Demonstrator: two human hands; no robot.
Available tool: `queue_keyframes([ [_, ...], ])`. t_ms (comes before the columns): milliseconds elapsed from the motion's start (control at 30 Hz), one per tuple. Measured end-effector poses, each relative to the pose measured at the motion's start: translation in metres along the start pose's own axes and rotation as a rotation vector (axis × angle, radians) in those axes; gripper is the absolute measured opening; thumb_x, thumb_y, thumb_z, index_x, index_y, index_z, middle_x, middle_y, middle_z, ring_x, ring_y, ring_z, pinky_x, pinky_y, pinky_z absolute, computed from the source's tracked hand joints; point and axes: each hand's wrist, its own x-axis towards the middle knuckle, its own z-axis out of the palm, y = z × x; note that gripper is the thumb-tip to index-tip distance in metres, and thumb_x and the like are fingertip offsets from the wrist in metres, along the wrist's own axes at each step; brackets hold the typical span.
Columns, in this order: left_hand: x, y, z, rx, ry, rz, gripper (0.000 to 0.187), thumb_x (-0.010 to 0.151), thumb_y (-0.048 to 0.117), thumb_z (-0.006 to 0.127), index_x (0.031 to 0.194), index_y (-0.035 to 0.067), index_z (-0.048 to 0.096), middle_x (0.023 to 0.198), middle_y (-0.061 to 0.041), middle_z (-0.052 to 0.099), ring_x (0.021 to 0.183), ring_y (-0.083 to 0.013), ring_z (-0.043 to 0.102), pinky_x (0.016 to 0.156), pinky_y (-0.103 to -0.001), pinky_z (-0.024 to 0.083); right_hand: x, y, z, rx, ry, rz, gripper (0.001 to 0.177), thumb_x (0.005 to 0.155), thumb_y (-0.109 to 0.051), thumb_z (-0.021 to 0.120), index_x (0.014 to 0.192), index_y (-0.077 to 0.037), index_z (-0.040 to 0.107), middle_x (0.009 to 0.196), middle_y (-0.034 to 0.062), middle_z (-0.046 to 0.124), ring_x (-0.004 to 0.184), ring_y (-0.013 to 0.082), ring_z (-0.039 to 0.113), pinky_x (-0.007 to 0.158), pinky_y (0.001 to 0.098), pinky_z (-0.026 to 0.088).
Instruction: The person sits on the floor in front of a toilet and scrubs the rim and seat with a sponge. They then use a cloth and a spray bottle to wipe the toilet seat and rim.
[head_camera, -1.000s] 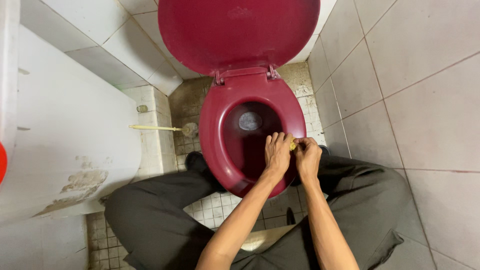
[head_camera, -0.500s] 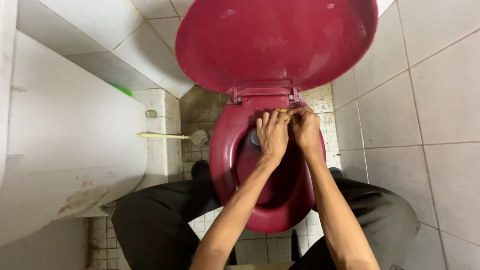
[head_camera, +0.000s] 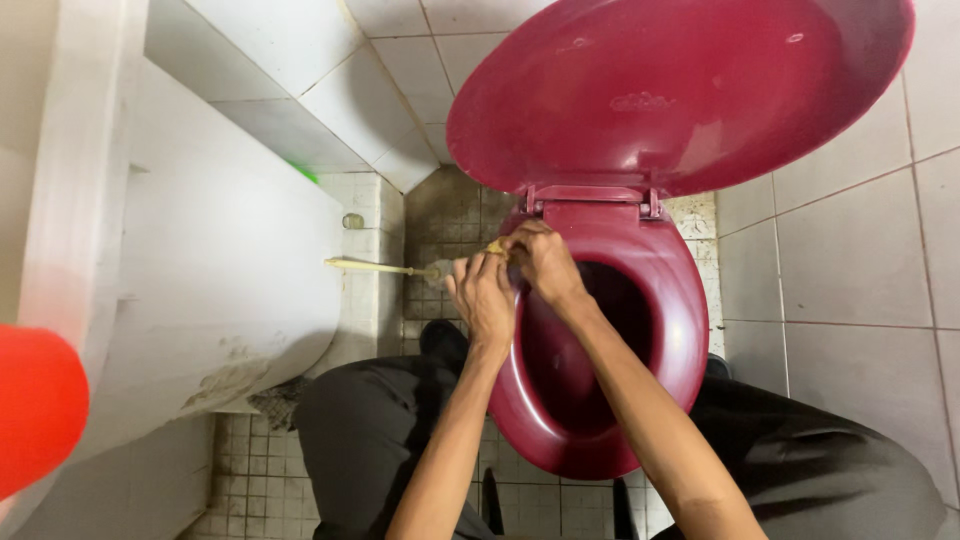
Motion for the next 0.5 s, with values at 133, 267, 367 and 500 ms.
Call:
queue_keyframes([
  [133,0.003,0.016,0.025,-0.090,-0.025,0.037,0.008,0.089,0.005,0.069,0.095,0.008,0.074,0.100,-0.004,0.072,0.098,-0.0262,0.059,0.085,-0.042,0.041,-0.017,0.008,-0.020,-0.081,0.111,0.085,0.020,0.077,0.007,0.070,0.095,0.001,0.075,0.096,0.0193,0.072,0.092,0.0375,0.069,0.083,0.0440,0.055],
  [267,-0.003,0.063,0.065,-0.049,-0.044,0.251,0.029,0.076,-0.001,0.066,0.101,0.008,0.076,0.102,-0.004,0.073,0.100,-0.0260,0.061,0.084,-0.042,0.042,-0.052,0.028,-0.072,-0.151,0.282,0.235,0.018,0.082,0.006,0.070,0.099,0.002,0.075,0.093,0.0223,0.072,0.083,0.0372,0.072,0.076,0.0427,0.056],
  [367,-0.022,0.112,0.097,-0.170,-0.141,0.296,0.019,0.081,0.002,0.064,0.095,0.009,0.075,0.106,-0.005,0.073,0.102,-0.0255,0.061,0.088,-0.041,0.043,-0.093,0.042,-0.112,-0.221,0.417,0.294,0.015,0.083,0.005,0.071,0.097,0.003,0.075,0.092,0.0228,0.073,0.080,0.0346,0.073,0.076,0.0400,0.057],
  [500,-0.066,0.160,0.112,-0.317,-0.190,0.302,0.015,0.086,0.006,0.062,0.093,0.010,0.075,0.103,-0.005,0.073,0.102,-0.0265,0.061,0.089,-0.042,0.042,-0.152,0.053,-0.147,-0.086,0.518,0.577,0.011,0.087,0.000,0.072,0.097,0.004,0.074,0.086,0.0193,0.075,0.075,0.0248,0.072,0.072,0.0354,0.057],
])
